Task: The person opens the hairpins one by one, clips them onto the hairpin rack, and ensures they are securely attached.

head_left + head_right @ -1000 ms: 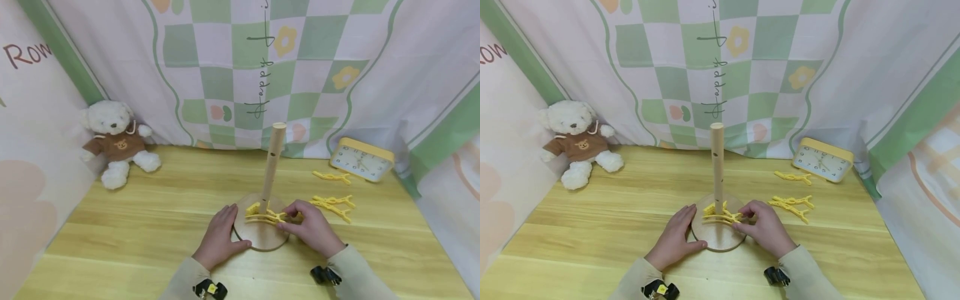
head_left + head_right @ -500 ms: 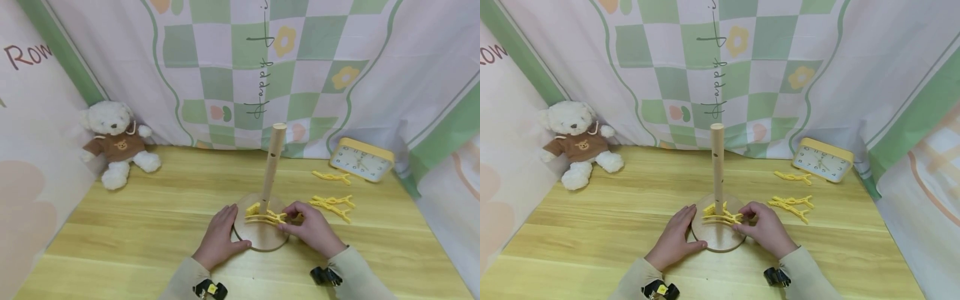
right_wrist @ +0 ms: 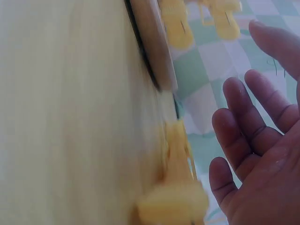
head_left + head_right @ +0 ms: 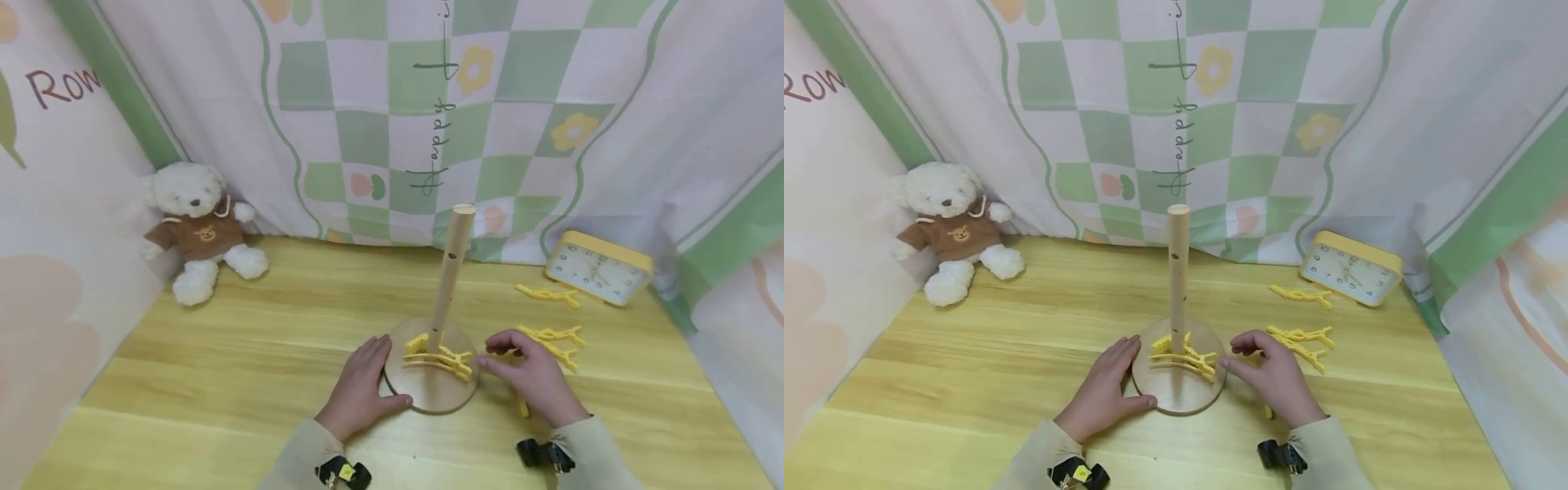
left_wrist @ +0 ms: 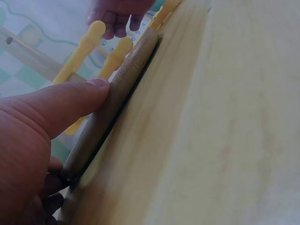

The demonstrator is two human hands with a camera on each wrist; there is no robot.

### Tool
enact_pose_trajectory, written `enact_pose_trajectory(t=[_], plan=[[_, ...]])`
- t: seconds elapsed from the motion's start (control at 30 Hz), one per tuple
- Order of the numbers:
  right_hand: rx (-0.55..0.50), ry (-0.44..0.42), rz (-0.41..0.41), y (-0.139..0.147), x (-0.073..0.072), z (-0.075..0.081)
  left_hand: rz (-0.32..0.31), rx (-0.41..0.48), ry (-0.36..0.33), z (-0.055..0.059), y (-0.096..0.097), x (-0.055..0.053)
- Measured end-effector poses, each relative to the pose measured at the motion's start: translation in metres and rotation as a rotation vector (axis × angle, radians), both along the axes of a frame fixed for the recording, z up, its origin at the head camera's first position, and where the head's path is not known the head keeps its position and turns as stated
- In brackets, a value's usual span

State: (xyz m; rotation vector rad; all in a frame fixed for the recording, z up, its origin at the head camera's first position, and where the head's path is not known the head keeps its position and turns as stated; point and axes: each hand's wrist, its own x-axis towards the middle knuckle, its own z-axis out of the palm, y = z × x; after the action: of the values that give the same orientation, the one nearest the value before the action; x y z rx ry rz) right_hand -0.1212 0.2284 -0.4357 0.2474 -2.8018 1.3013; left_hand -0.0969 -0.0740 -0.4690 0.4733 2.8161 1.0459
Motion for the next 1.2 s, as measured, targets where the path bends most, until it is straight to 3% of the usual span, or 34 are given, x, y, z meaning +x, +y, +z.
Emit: enact_pose_trajectory(t=[0.23, 0.43, 0.7, 1.07, 1.2], plan=[[0.038, 0.004, -0.077, 0.02, 0.0, 0.005, 0.004, -0.008, 0.004, -0.002, -0.002, 0.0], [-0.013, 0.036, -0.137, 0.034, -0.005, 0.002, 0.001, 0.018, 0.017, -0.005, 0.0, 0.0], [0.073, 0.112, -0.118, 0.062, -0.016, -0.004, 0.017, 0.024, 0.02, -0.006, 0.003, 0.002], [0.23, 0.118, -0.095, 0.102, -0.022, -0.003, 0.009, 0.019, 0.008, -0.004, 0.001, 0.001], [0.255, 0.083, -0.082, 0.116, -0.025, -0.004, 0.007, 0.026, 0.006, -0.004, 0.001, 0.0]])
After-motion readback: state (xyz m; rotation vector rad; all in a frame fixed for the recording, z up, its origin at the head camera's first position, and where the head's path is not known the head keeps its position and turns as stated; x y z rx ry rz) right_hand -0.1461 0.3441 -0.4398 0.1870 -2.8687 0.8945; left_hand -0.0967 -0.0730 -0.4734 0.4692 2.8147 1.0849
